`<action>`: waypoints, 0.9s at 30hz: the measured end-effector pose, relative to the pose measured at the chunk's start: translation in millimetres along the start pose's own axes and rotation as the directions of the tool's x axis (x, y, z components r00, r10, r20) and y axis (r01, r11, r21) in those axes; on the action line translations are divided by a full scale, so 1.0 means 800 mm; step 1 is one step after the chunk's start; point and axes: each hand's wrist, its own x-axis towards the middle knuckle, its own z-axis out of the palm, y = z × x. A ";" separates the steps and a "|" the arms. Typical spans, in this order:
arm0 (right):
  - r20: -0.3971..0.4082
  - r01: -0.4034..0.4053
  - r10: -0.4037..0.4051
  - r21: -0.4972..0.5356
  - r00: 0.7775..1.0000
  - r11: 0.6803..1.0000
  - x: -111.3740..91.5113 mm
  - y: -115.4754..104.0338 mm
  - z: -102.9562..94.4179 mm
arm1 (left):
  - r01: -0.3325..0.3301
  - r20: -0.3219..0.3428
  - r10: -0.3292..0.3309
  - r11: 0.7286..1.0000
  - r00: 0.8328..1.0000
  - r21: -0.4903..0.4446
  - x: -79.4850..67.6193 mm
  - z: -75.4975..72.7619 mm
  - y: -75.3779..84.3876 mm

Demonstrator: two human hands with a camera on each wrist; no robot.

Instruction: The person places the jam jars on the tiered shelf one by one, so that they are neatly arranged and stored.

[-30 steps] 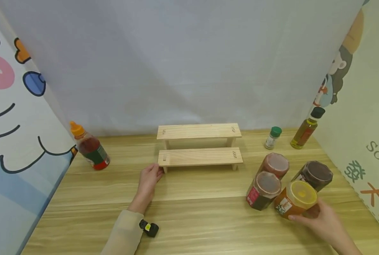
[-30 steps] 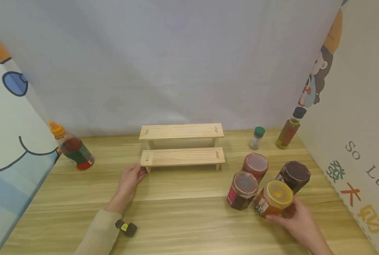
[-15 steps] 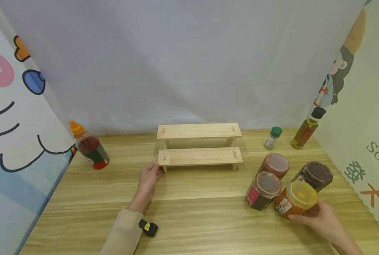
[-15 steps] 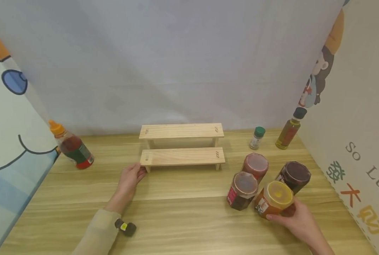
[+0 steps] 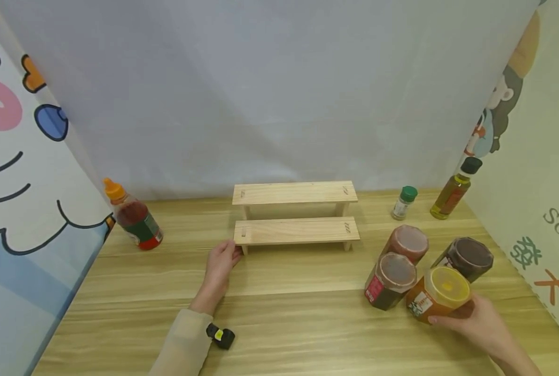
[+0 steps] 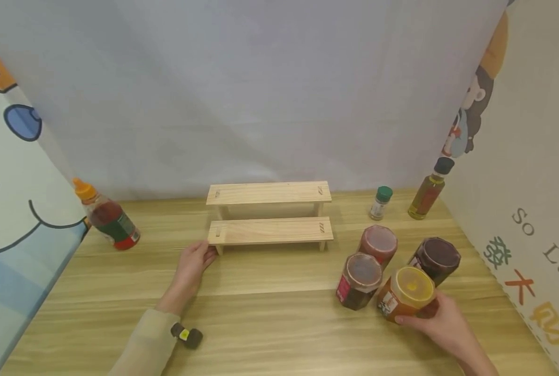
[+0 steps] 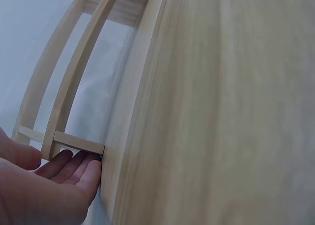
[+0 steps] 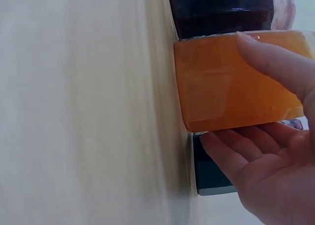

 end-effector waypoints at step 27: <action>-0.055 -0.009 0.015 0.104 0.998 0.995 -0.012 -0.019 -0.015 | -0.012 0.031 0.013 1.000 0.999 -0.017 -0.001 -0.001 -0.002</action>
